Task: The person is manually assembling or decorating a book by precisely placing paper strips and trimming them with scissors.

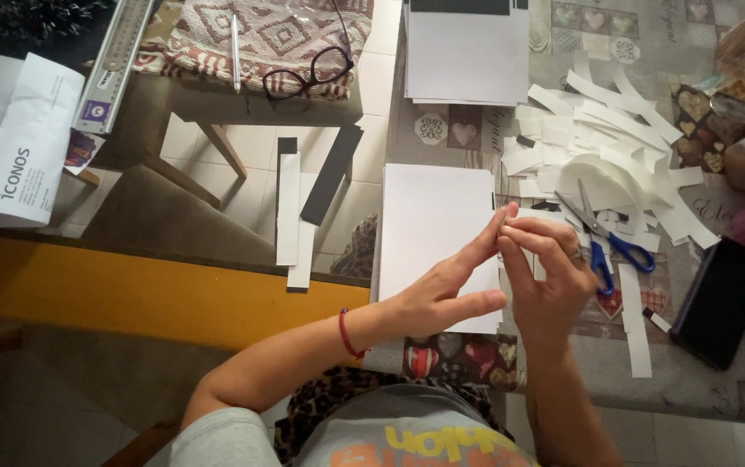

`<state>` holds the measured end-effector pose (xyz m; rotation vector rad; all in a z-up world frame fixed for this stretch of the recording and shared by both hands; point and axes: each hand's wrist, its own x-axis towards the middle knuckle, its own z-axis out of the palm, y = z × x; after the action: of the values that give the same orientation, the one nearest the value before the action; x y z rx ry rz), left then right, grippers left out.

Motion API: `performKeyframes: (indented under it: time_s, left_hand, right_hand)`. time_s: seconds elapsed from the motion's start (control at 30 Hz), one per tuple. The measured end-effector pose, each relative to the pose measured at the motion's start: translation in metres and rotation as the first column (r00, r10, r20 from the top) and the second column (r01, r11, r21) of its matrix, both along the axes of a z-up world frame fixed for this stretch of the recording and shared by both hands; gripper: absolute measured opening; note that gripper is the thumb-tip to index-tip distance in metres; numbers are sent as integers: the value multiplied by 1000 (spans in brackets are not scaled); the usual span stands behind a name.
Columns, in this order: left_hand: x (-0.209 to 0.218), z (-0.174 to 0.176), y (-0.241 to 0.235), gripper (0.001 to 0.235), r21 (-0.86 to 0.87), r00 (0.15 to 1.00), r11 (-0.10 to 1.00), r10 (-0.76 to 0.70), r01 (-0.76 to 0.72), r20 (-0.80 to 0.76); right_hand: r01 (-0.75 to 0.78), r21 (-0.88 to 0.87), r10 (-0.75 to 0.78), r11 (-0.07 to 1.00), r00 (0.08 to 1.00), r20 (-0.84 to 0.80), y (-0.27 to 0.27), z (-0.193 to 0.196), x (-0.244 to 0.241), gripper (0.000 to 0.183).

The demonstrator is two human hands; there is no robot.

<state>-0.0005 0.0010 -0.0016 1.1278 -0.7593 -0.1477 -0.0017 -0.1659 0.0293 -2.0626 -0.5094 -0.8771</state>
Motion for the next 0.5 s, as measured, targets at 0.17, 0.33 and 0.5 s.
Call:
performKeyframes:
  time_s: [0.17, 0.33, 0.5]
  left_hand:
    - [0, 2, -1, 93, -3, 1000, 1000, 3, -3, -1]
    - [0, 3, 0, 94, 21, 1000, 1000, 4, -4, -3]
    - [0, 6, 1, 93, 29, 1000, 1000, 4, -4, 4]
  right_hand:
    - [-2, 32, 3, 999, 1000, -27, 0, -3, 1, 8]
    - [20, 22, -19, 1000, 999, -43, 1, -2, -2, 7]
    - [70, 31, -68, 997, 996, -61, 3, -2, -3, 9]
